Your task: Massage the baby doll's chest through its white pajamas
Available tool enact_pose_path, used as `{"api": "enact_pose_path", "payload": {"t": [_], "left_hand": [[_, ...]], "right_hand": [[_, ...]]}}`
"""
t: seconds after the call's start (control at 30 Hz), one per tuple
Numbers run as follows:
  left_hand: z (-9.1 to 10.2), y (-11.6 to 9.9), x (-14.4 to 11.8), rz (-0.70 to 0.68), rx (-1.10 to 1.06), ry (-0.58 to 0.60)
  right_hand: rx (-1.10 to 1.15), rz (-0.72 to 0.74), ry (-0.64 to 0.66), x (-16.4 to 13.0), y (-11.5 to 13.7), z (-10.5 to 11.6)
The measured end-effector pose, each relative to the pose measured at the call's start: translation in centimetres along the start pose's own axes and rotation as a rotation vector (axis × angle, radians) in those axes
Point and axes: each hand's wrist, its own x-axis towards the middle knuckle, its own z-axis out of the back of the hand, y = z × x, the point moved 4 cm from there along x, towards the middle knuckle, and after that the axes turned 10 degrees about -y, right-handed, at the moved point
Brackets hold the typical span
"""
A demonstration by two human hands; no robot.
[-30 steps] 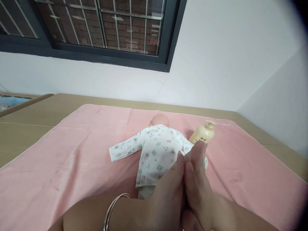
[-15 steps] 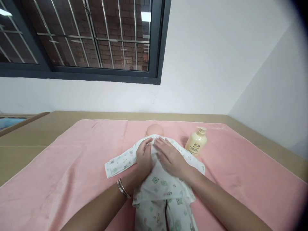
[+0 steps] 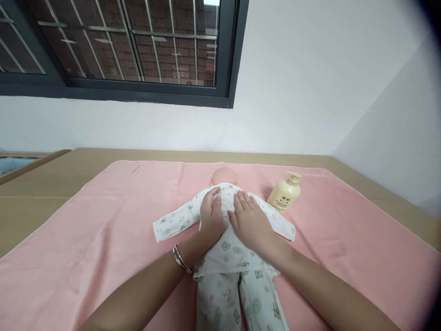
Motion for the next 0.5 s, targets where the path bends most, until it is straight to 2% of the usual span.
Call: {"api": "enact_pose_path", "payload": {"t": [0.1,0.17,0.23,0.37,0.43,0.5], "left_hand": [[-0.1,0.2,0.0,-0.035,0.008,0.012],[-0.1,0.2,0.0,-0.042,-0.005,0.005],[-0.1,0.2,-0.1,-0.045,-0.009,0.002],[-0.1,0.2,-0.1,-0.063,0.020,-0.004],[-0.1,0.2,-0.1,-0.074,0.032,-0.007],[-0.1,0.2,-0.1,-0.096,0.044,-0.015]], "right_hand": [[0.098,0.210,0.024,0.1,0.9,0.2],[0.186,0.285,0.055,1.0,0.2,0.0],[0.232,0.238,0.060,2.0,-1.2,-0.4],[0.135,-0.022,0.034,2.6,-3.2,-1.1],[0.037,-0.077,0.017,1.8,-2.5,-0.9],[-0.019,-0.029,-0.002,0.7,-1.0,-0.4]]}}
